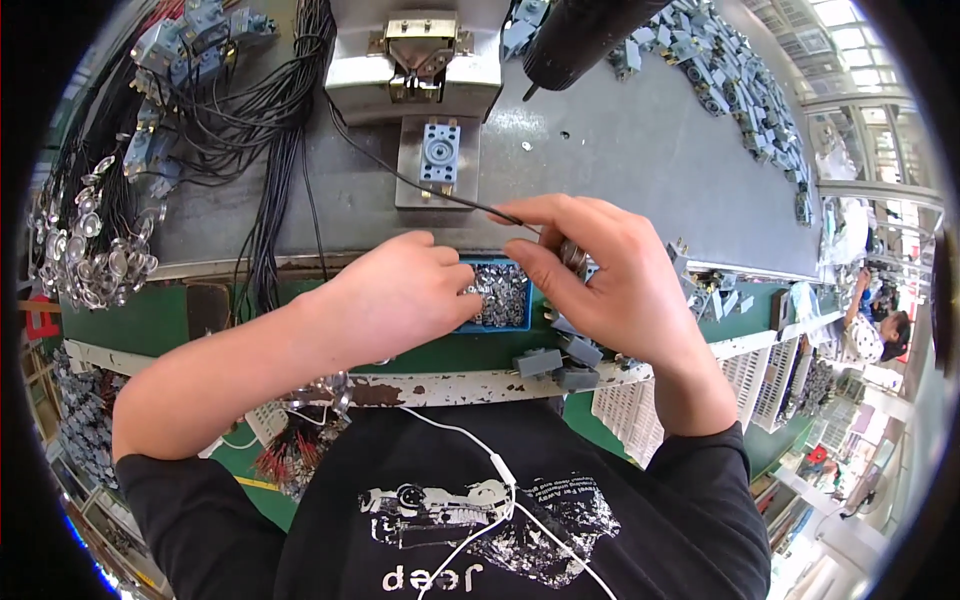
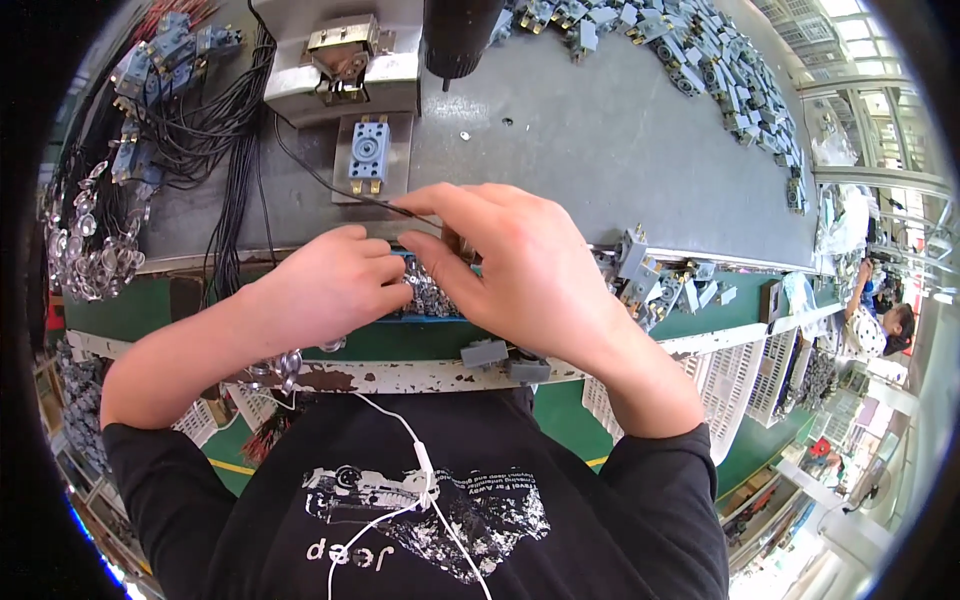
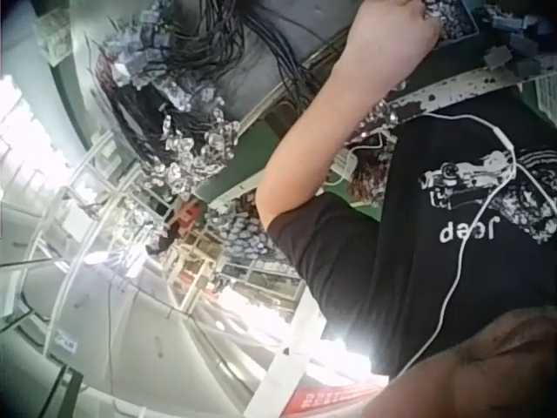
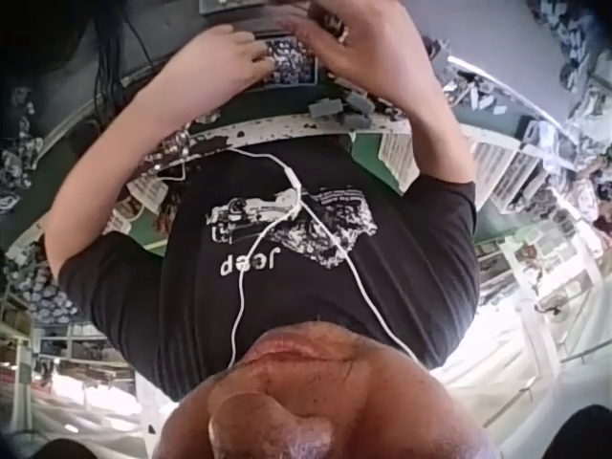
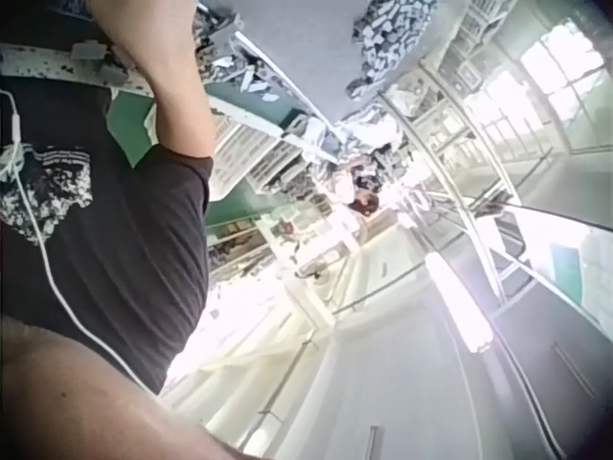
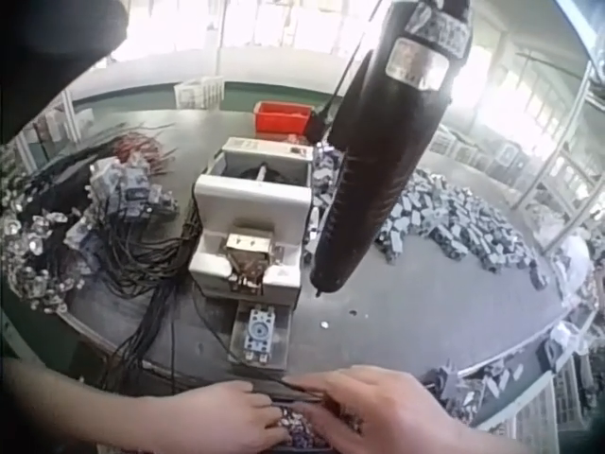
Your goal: The operator is assembling electronic components by wiring them and using an electric tool in a fixture.
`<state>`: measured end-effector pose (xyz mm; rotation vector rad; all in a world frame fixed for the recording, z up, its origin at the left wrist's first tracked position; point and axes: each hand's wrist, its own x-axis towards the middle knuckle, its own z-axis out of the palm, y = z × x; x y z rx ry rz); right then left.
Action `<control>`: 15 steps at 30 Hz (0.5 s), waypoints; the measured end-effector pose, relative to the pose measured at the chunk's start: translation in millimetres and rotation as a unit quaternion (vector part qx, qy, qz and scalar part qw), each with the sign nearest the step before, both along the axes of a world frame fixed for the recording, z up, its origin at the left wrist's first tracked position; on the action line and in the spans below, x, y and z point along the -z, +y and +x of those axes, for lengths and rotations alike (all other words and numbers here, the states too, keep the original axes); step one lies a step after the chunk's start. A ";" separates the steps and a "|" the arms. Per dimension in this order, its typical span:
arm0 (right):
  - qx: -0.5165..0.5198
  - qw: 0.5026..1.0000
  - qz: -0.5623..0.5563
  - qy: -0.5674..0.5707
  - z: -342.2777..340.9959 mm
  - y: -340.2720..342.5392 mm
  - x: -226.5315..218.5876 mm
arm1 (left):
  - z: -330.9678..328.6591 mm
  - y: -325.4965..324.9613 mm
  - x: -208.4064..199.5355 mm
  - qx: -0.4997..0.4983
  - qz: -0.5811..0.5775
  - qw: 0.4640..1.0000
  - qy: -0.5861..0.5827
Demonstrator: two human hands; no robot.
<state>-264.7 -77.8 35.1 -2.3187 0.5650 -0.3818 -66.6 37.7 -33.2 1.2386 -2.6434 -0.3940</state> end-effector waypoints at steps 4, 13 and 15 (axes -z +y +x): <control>-0.007 0.998 -0.054 -0.030 4.0 2.0 6.4 | 3.2 1.7 -0.8 -0.001 0.022 1.000 0.015; -0.008 0.983 -0.179 -0.049 10.8 -3.4 -11.2 | 33.4 -16.4 -49.2 -0.197 -0.104 0.953 0.204; -0.054 0.986 -0.157 -0.014 15.9 -15.6 -15.5 | 55.6 -16.3 -59.9 -0.166 -0.046 0.972 0.157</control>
